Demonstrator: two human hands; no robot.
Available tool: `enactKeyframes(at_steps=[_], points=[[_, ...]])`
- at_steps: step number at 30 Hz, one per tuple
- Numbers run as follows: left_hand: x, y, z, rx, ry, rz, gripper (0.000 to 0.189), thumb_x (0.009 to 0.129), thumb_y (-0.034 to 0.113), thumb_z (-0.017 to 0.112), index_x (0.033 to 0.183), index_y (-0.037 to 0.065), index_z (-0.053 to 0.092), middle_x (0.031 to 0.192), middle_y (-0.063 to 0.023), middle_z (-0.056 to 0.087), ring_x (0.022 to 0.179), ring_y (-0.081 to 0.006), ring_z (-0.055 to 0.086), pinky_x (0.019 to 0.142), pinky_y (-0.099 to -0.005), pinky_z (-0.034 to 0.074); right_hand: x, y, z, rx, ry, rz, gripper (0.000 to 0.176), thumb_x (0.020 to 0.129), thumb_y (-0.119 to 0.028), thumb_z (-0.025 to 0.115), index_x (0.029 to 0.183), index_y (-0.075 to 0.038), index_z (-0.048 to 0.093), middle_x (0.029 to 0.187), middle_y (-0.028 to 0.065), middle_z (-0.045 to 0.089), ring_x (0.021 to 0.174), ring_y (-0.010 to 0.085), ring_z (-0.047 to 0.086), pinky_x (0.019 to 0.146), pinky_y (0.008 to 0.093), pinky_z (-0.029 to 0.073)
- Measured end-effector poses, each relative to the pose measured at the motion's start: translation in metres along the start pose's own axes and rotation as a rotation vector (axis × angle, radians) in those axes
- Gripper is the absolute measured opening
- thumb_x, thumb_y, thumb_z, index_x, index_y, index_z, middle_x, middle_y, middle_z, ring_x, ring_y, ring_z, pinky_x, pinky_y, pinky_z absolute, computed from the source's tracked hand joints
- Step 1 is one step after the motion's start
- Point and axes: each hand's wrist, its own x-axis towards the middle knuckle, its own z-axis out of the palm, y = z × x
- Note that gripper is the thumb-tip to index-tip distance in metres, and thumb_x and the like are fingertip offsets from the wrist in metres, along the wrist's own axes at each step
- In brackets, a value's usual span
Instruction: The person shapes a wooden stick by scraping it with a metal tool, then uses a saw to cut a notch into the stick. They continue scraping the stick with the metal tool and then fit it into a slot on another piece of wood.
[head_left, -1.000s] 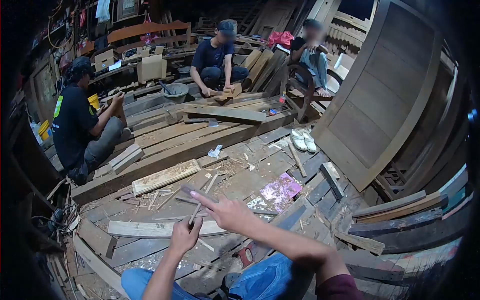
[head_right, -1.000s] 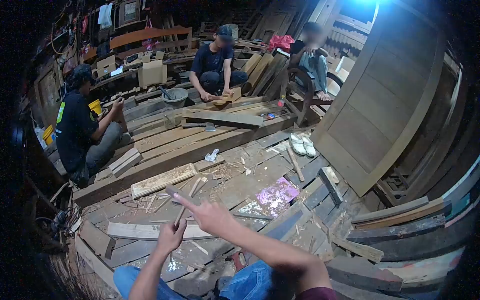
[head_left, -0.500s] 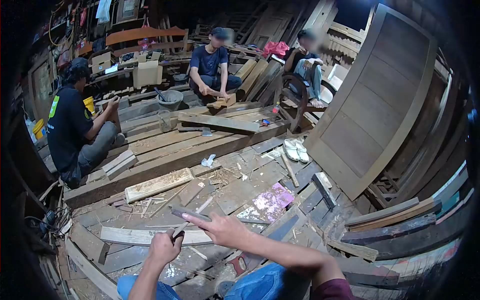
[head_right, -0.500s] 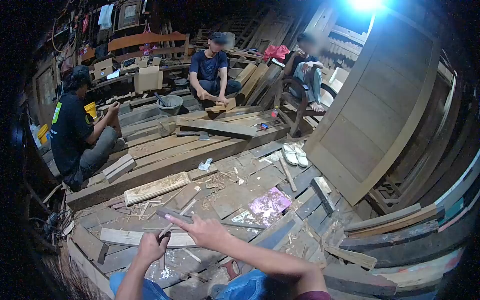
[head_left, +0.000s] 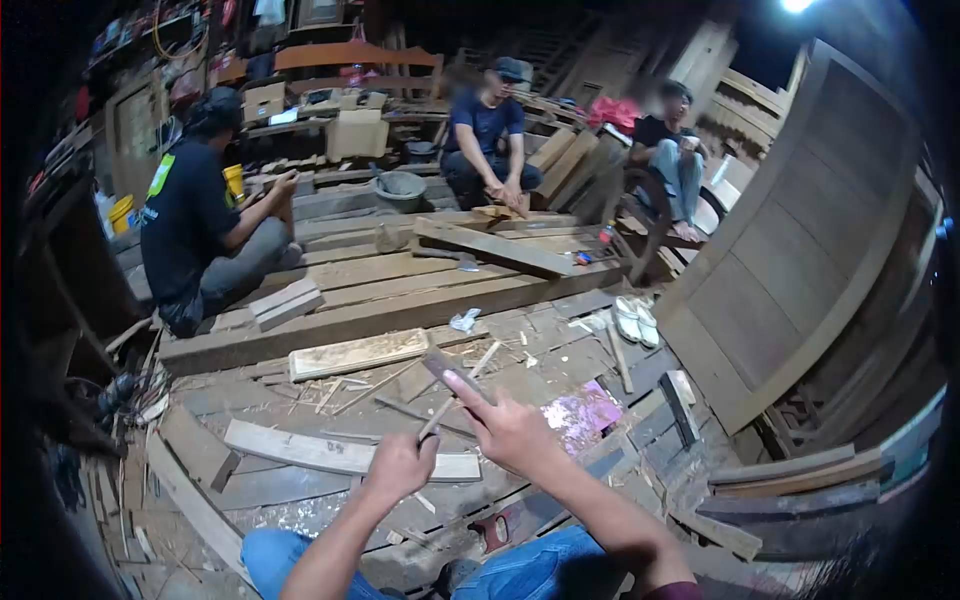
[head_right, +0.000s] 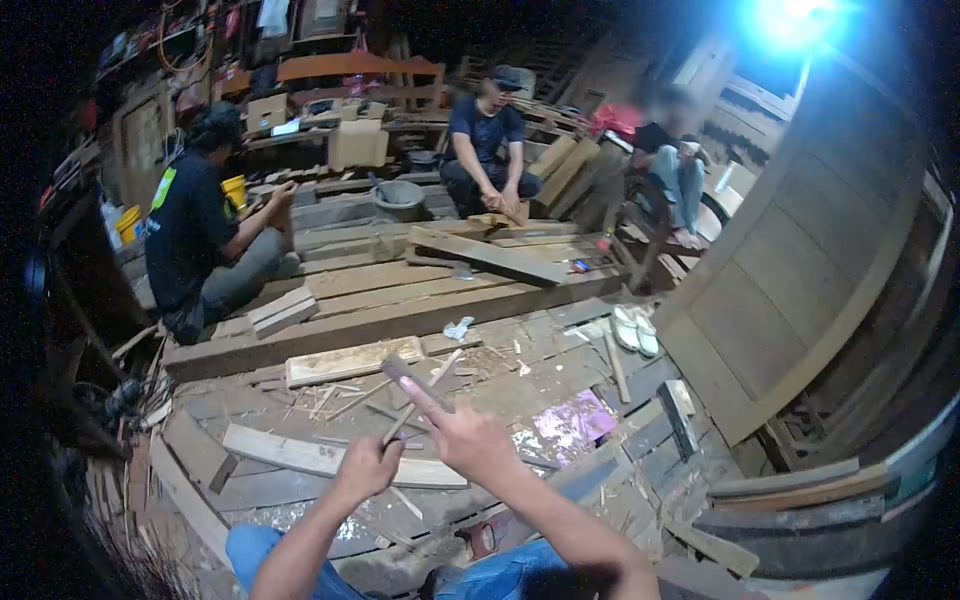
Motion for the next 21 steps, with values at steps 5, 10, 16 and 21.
enactKeyframes(at_steps=[5,10,16,21], points=[[-0.025,-0.025,0.008,0.056,-0.005,-0.112,0.026,0.088,0.025,0.057,0.096,0.002,0.066,0.074,-0.0287,0.062,0.073,-0.0457,0.062,0.068,-0.0511,0.05,-0.004,-0.015,0.008,-0.017,-0.201,-0.024,0.072,0.087,-0.018,0.058,0.148,-0.039,0.025,0.074,0.0196,0.054,0.052,0.037,0.059,0.047,0.0465,0.051],[-0.03,-0.031,0.015,0.059,-0.088,-0.092,0.027,0.089,0.025,0.057,0.09,-0.002,0.062,0.07,-0.0291,0.061,0.069,-0.0464,0.062,0.065,-0.0519,0.05,-0.013,-0.02,0.004,-0.092,-0.289,0.027,0.064,0.088,-0.02,0.063,0.145,-0.033,0.037,0.075,0.0181,0.055,0.057,0.0353,0.058,0.052,0.0443,0.049],[-0.031,-0.023,0.011,0.023,-0.073,-0.078,0.026,0.089,0.023,0.057,0.088,-0.003,0.062,0.071,-0.0292,0.061,0.07,-0.0468,0.062,0.065,-0.0525,0.05,-0.024,-0.032,0.004,-0.031,-0.344,-0.029,0.06,0.087,-0.014,0.062,0.143,-0.025,0.043,0.073,0.017,0.055,0.058,0.0347,0.057,0.055,0.0426,0.048],[-0.028,-0.028,0.014,0.029,-0.141,-0.133,0.026,0.09,0.023,0.055,0.088,-0.002,0.062,0.073,-0.0295,0.061,0.074,-0.0471,0.061,0.069,-0.0526,0.049,-0.019,-0.01,-0.002,-0.079,-0.241,0.166,0.062,0.087,-0.012,0.061,0.144,-0.023,0.04,0.078,0.0192,0.061,0.056,0.0349,0.057,0.056,0.0424,0.048]])
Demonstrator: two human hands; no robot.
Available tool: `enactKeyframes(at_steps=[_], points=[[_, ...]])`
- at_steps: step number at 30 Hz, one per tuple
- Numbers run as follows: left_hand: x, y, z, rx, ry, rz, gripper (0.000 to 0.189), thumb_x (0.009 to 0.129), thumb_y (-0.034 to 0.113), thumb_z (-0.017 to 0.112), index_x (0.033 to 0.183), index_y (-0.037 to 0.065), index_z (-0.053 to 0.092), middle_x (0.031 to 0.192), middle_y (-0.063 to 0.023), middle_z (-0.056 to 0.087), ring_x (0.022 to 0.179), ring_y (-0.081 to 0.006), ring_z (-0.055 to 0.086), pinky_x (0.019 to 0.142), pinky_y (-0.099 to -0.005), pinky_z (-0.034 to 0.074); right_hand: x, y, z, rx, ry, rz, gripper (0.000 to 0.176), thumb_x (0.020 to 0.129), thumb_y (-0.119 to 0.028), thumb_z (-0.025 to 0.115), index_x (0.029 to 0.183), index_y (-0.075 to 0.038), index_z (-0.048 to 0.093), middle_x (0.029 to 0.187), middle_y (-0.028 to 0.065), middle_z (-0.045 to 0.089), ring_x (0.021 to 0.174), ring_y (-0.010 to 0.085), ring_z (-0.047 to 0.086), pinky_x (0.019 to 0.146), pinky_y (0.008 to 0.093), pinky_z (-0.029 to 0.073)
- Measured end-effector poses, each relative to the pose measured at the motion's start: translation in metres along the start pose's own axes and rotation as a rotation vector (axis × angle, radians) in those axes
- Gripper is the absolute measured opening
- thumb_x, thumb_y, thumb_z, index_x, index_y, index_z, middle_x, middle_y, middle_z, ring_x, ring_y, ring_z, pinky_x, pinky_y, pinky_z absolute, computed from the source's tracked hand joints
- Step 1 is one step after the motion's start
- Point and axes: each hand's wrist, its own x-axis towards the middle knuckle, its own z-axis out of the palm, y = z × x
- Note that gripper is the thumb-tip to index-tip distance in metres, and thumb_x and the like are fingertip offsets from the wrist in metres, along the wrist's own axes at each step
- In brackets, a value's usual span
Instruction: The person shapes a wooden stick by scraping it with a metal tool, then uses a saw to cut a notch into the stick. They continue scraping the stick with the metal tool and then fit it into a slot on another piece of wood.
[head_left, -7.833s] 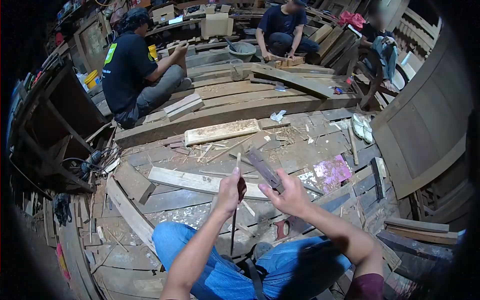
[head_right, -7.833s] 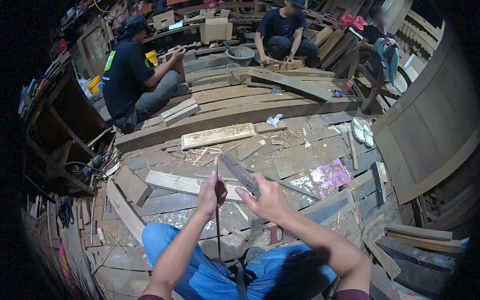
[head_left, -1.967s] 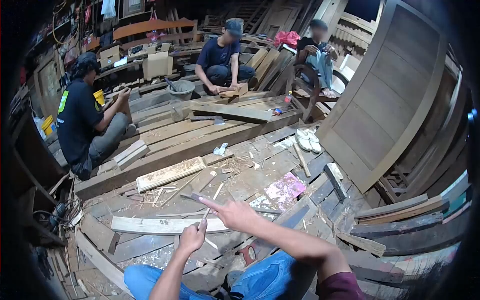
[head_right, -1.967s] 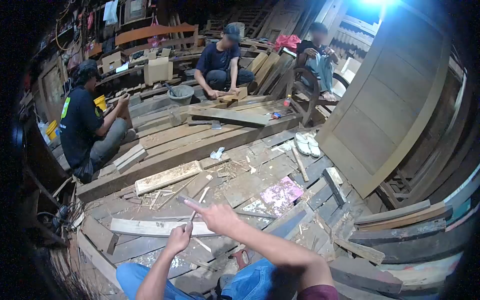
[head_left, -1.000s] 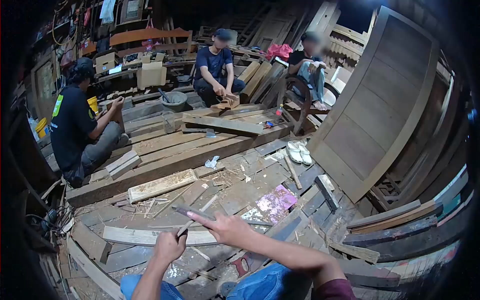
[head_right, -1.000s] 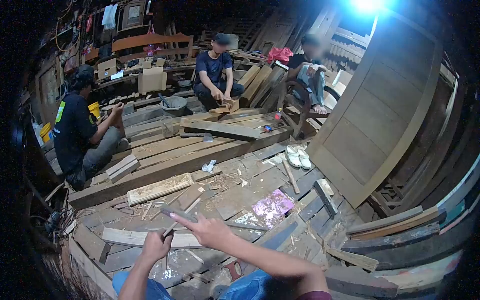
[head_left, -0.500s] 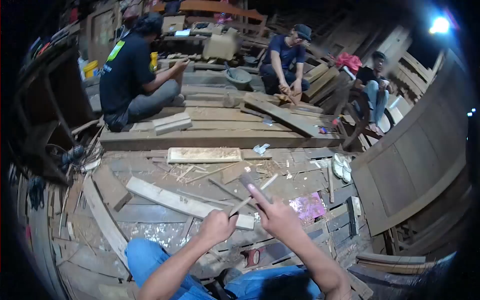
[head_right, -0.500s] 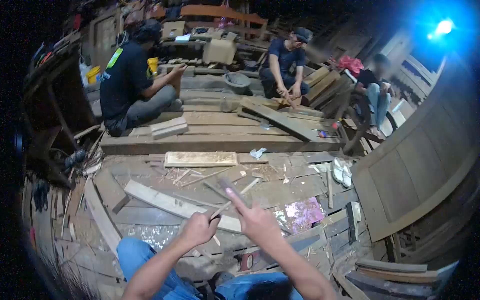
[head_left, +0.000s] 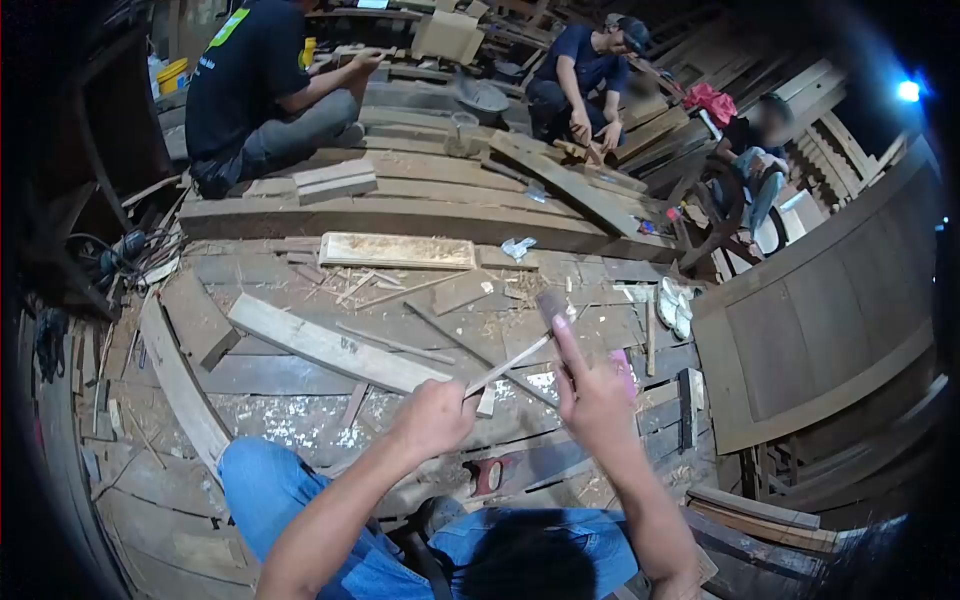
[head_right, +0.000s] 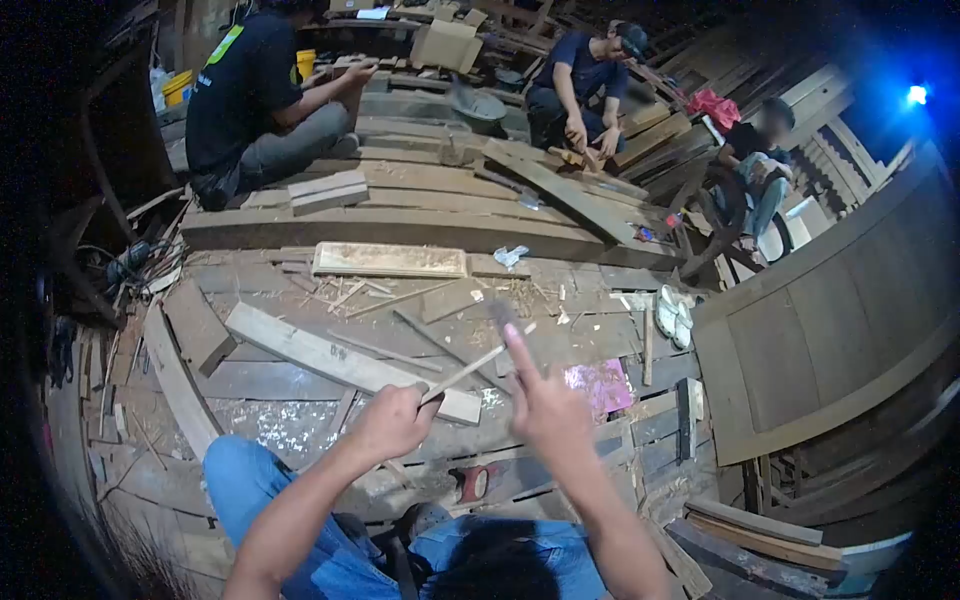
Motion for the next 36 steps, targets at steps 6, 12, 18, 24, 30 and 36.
enactKeyframes(at_steps=[6,12,18,24,30,36], points=[[-0.003,-0.001,-0.001,0.008,-0.01,-0.027,0.029,0.089,0.026,0.057,0.086,-0.002,0.062,0.074,-0.0285,0.062,0.076,-0.0467,0.061,0.069,-0.0516,0.049,-0.001,-0.018,0.002,0.054,-0.05,-0.072,0.062,0.089,-0.022,0.061,0.145,-0.032,0.037,0.069,0.0194,0.058,0.055,0.0374,0.06,0.05,0.0453,0.048],[-0.01,-0.005,0.0,0.029,-0.004,0.045,0.03,0.089,0.027,0.055,0.087,-0.003,0.063,0.077,-0.03,0.063,0.077,-0.0465,0.063,0.072,-0.0535,0.05,-0.012,-0.019,0.018,0.077,-0.21,-0.096,0.067,0.09,-0.025,0.058,0.148,-0.035,0.026,0.069,0.0213,0.058,0.059,0.0393,0.062,0.055,0.0488,0.052],[-0.005,-0.012,-0.002,0.046,0.02,-0.01,0.03,0.091,0.028,0.057,0.088,0.0,0.064,0.077,-0.0277,0.063,0.08,-0.0462,0.061,0.072,-0.0515,0.049,0.005,-0.019,0.018,0.113,-0.123,0.001,0.062,0.094,-0.026,0.054,0.149,-0.034,0.026,0.072,0.0232,0.058,0.061,0.0406,0.062,0.055,0.0498,0.052],[-0.008,-0.004,-0.009,0.03,0.01,-0.054,0.031,0.089,0.027,0.059,0.089,-0.003,0.065,0.078,-0.0298,0.063,0.079,-0.0464,0.062,0.073,-0.0515,0.049,-0.001,-0.027,0.02,0.137,-0.203,-0.057,0.065,0.094,-0.025,0.053,0.15,-0.036,0.021,0.073,0.0235,0.059,0.063,0.043,0.062,0.057,0.0509,0.053],[-0.009,-0.009,-0.008,0.046,0.011,-0.074,0.034,0.085,0.031,0.064,0.086,-0.003,0.066,0.075,-0.0279,0.064,0.078,-0.0434,0.065,0.072,-0.0483,0.051,-0.002,-0.026,0.024,0.167,-0.138,-0.107,0.067,0.095,-0.028,0.051,0.15,-0.04,0.015,0.072,0.0243,0.059,0.059,0.0429,0.063,0.052,0.0506,0.054],[0.002,-0.01,-0.023,-0.004,0.158,-0.008,0.037,0.085,0.029,0.065,0.072,-0.005,0.064,0.063,-0.0255,0.061,0.061,-0.0402,0.063,0.06,-0.0469,0.049,0.024,-0.036,0.016,0.168,0.004,-0.181,0.058,0.097,-0.034,0.049,0.148,-0.042,0.023,0.07,0.0239,0.058,0.059,0.043,0.062,0.051,0.0505,0.052]])
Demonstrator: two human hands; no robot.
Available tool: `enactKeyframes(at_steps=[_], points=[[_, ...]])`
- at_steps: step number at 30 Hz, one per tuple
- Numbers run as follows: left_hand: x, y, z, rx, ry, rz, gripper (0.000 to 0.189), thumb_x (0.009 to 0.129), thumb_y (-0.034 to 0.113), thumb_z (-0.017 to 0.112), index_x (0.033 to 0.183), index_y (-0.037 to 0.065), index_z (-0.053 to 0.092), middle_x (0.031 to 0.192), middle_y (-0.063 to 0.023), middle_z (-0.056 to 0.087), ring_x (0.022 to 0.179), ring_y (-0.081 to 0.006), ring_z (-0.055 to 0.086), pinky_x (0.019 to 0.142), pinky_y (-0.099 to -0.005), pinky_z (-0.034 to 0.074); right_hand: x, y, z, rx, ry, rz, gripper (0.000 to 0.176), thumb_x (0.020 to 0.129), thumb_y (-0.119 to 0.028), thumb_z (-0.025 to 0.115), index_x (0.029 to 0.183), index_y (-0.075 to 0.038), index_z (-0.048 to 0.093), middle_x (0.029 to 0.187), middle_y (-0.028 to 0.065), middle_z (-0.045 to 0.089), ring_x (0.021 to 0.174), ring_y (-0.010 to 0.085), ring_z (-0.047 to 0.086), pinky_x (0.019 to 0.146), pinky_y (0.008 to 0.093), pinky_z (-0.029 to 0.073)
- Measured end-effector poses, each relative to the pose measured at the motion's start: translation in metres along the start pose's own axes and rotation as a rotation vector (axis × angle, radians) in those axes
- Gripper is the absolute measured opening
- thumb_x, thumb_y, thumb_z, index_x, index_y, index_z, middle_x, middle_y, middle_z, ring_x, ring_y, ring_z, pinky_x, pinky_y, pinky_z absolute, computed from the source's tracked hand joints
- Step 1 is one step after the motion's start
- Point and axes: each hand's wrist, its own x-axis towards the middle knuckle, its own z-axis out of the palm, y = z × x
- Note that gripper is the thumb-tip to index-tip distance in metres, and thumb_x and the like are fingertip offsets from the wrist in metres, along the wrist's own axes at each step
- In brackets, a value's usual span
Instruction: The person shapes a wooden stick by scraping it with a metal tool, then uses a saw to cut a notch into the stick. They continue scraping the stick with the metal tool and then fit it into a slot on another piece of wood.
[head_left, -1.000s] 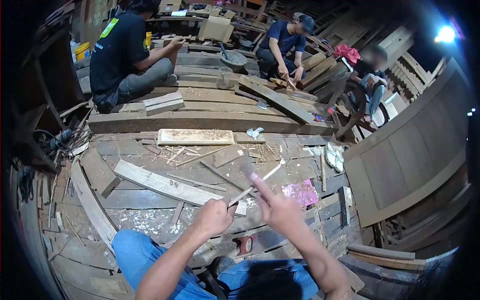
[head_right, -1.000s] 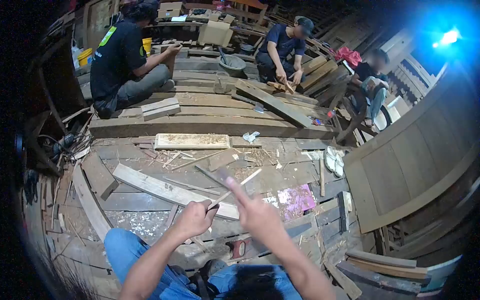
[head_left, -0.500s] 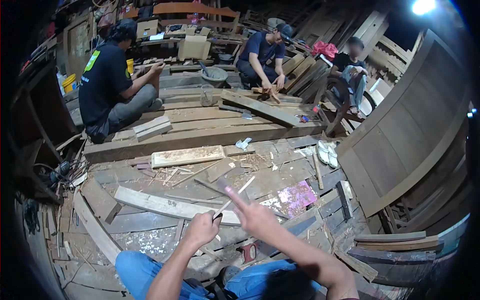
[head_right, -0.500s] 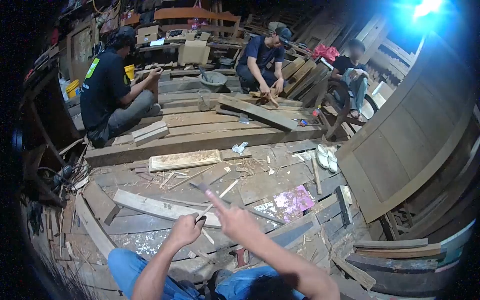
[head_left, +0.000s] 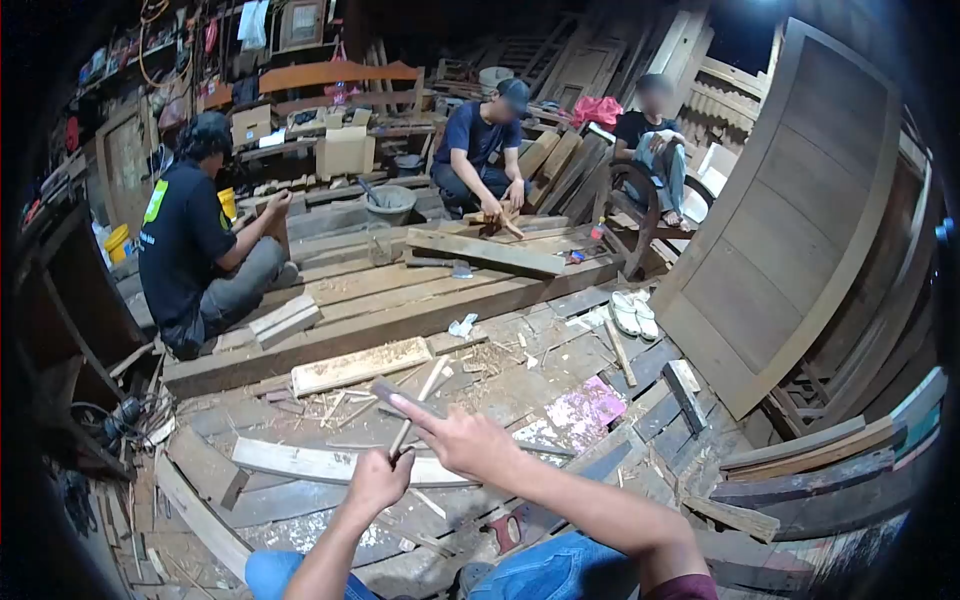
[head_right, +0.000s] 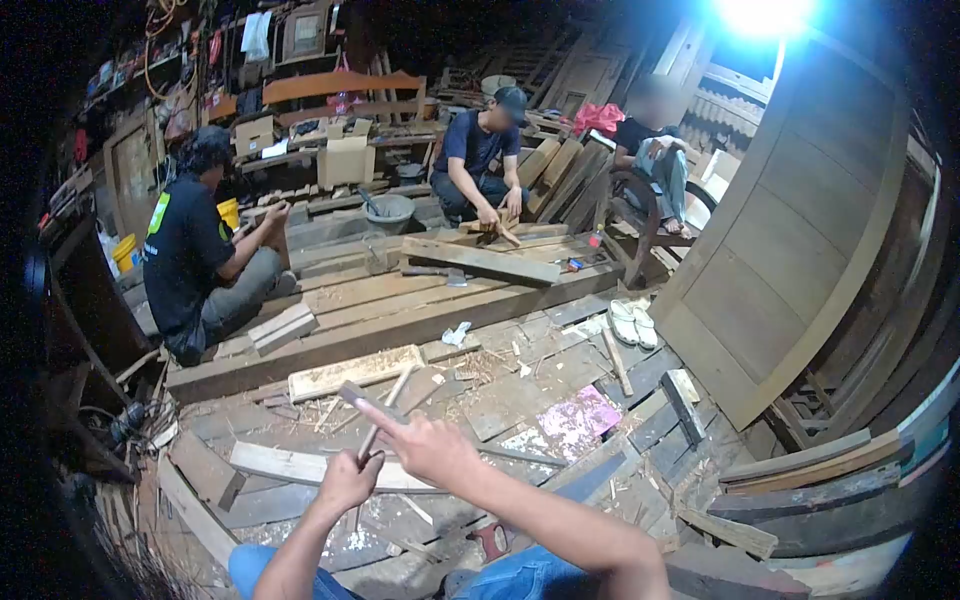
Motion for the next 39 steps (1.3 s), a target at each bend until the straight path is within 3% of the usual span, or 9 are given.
enactKeyframes(at_steps=[5,15,18,23,27,29,33,34,39], points=[[0.002,0.019,-0.027,-0.044,-0.016,0.013,0.042,0.087,0.031,0.063,0.066,-0.005,0.063,0.056,-0.0248,0.057,0.051,-0.0327,0.06,0.054,-0.0464,0.045,0.013,-0.004,-0.006,0.051,0.048,-0.032,0.061,0.096,-0.032,0.05,0.149,-0.041,0.021,0.078,0.0258,0.059,0.062,0.0448,0.063,0.053,0.0504,0.054],[0.001,0.002,0.0,0.097,-0.18,-0.087,0.04,0.089,0.034,0.058,0.083,-0.004,0.067,0.078,-0.0314,0.062,0.081,-0.0456,0.064,0.074,-0.0493,0.05,0.006,0.015,-0.001,0.068,-0.303,0.095,0.059,0.098,-0.033,0.045,0.149,-0.041,0.016,0.071,0.0253,0.061,0.065,0.042,0.064,0.059,0.0511,0.054],[0.004,-0.001,0.004,0.111,-0.199,-0.077,0.036,0.089,0.032,0.057,0.089,-0.002,0.067,0.08,-0.031,0.062,0.083,-0.0451,0.063,0.074,-0.0498,0.049,-0.004,0.02,0.017,0.084,-0.121,0.021,0.059,0.098,-0.033,0.045,0.149,-0.039,0.017,0.07,0.0242,0.061,0.064,0.0407,0.064,0.059,0.0503,0.054],[0.008,-0.01,0.013,0.125,-0.219,-0.084,0.04,0.089,0.035,0.057,0.09,-0.003,0.068,0.077,-0.0312,0.061,0.081,-0.0469,0.062,0.071,-0.0505,0.049,-0.001,0.019,0.01,0.08,-0.263,0.007,0.059,0.096,-0.033,0.05,0.148,-0.039,0.023,0.07,0.0233,0.061,0.065,0.0415,0.064,0.057,0.0504,0.054],[0.004,0.005,0.002,0.125,-0.247,-0.103,0.041,0.091,0.034,0.055,0.089,-0.005,0.067,0.079,-0.0309,0.062,0.081,-0.0474,0.062,0.072,-0.0518,0.049,-0.004,0.017,0.014,-0.036,-0.081,-0.015,0.054,0.096,-0.033,0.049,0.146,-0.039,0.029,0.056,0.0178,0.056,0.055,0.0388,0.061,0.049,0.0491,0.051],[0.001,-0.01,0.007,0.074,-0.18,-0.016,0.03,0.091,0.025,0.057,0.089,-0.003,0.067,0.076,-0.0275,0.063,0.074,-0.0392,0.065,0.067,-0.0455,0.049,-0.016,0.006,0.027,-0.008,-0.073,-0.148,0.054,0.096,-0.033,0.049,0.146,-0.039,0.029,0.054,0.0173,0.054,0.054,0.0383,0.061,0.048,0.0483,0.05],[0.002,-0.005,0.005,0.074,-0.154,-0.004,0.029,0.092,0.025,0.055,0.089,-0.001,0.066,0.075,-0.0253,0.063,0.075,-0.0413,0.064,0.068,-0.0454,0.049,0.011,0.028,0.002,0.05,-0.224,0.113,0.057,0.096,-0.033,0.051,0.147,-0.038,0.028,0.071,0.0227,0.061,0.06,0.0395,0.063,0.052,0.0478,0.053],[0.002,-0.015,0.011,0.094,-0.133,0.041,0.03,0.092,0.027,0.055,0.089,-0.002,0.065,0.073,-0.0258,0.062,0.075,-0.0427,0.063,0.067,-0.0461,0.048,0.008,0.035,0.0,0.031,-0.1,0.162,0.056,0.096,-0.034,0.052,0.146,-0.039,0.028,0.074,0.0229,0.061,0.06,0.04,0.063,0.053,0.0491,0.053],[-0.001,-0.008,0.008,0.082,-0.161,-0.063,0.031,0.092,0.027,0.055,0.088,-0.003,0.063,0.072,-0.0273,0.061,0.073,-0.043,0.063,0.065,-0.0473,0.047,-0.014,0.018,0.027,-0.021,-0.122,-0.018,0.057,0.095,-0.032,0.053,0.146,-0.038,0.03,0.068,0.0202,0.061,0.056,0.0381,0.062,0.051,0.0494,0.052]])
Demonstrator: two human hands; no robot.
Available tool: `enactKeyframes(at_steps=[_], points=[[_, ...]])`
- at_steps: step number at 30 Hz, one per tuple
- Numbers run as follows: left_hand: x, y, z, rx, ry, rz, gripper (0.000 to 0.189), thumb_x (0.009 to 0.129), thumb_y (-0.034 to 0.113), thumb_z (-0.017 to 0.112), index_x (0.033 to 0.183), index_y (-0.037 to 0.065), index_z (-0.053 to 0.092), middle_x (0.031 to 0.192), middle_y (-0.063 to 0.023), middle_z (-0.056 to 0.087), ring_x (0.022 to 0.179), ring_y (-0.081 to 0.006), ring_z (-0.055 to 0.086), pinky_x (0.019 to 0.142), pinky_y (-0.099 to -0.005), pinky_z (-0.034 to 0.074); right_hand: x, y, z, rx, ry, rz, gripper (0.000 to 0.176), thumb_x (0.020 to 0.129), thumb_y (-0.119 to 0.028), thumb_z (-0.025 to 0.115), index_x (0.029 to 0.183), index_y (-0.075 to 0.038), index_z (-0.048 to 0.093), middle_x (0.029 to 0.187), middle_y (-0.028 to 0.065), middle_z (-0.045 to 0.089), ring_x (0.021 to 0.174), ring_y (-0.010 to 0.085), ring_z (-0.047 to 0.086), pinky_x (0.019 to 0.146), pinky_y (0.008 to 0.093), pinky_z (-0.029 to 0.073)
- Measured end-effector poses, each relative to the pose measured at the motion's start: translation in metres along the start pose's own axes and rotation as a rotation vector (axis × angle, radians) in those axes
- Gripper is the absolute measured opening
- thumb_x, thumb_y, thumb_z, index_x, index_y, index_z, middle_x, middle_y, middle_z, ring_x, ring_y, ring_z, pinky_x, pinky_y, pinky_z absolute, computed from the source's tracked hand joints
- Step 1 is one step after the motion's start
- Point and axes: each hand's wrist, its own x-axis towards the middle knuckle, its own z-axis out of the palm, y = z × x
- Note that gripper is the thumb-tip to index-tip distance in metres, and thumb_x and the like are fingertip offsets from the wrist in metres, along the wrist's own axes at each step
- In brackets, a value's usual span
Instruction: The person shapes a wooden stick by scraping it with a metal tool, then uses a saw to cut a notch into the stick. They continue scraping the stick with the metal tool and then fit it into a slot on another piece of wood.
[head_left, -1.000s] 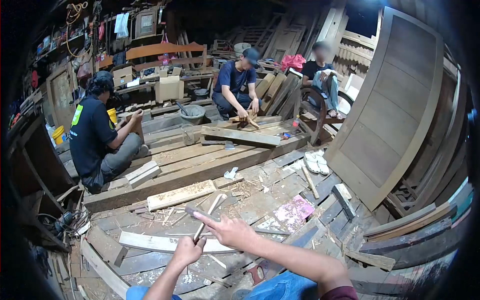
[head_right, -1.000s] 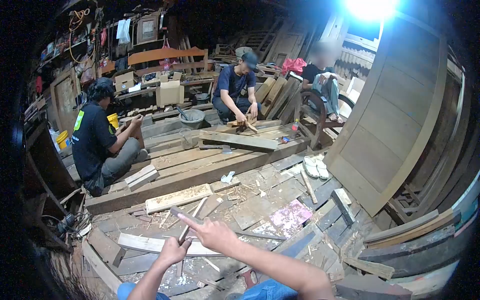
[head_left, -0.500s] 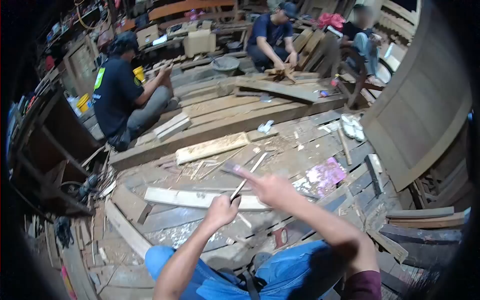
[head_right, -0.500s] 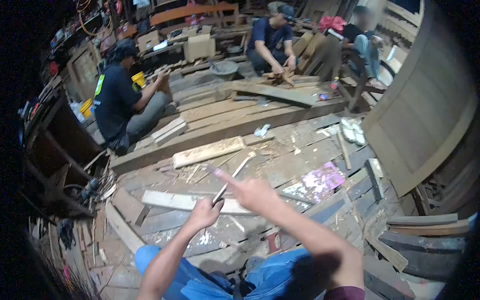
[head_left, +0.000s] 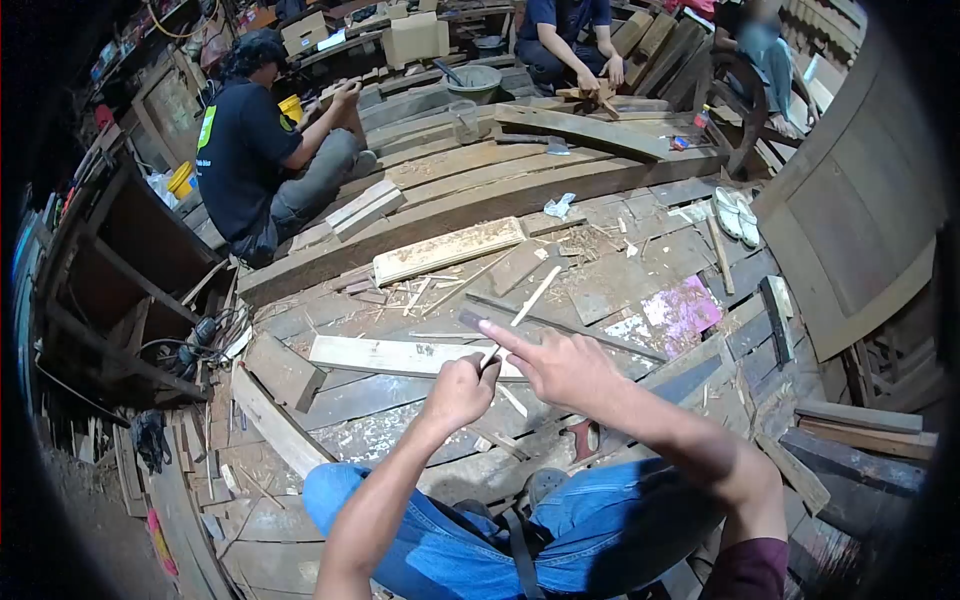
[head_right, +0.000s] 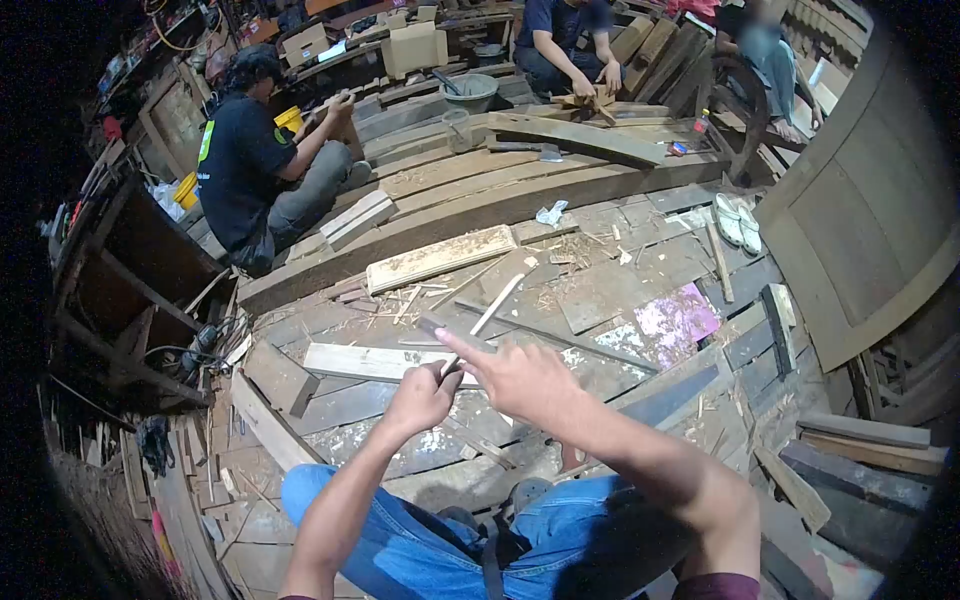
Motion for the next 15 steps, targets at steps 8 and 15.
enactKeyframes(at_steps=[8,15], points=[[0.001,0.003,0.001,0.01,0.03,0.013,0.031,0.091,0.024,0.055,0.083,-0.004,0.063,0.073,-0.029,0.061,0.076,-0.0446,0.063,0.066,-0.0484,0.047,-0.004,-0.007,-0.006,0.084,-0.05,0.105,0.058,0.094,-0.027,0.054,0.147,-0.035,0.03,0.061,0.0195,0.057,0.054,0.0373,0.062,0.047,0.0477,0.049],[0.01,-0.003,0.002,0.037,0.088,0.085,0.029,0.091,0.024,0.053,0.093,-0.002,0.066,0.078,-0.0284,0.062,0.079,-0.0446,0.062,0.07,-0.0489,0.048,0.003,0.014,0.003,-0.052,0.161,0.08,0.06,0.095,-0.028,0.051,0.148,-0.038,0.026,0.061,0.018,0.056,0.053,0.0376,0.061,0.048,0.0482,0.051]])
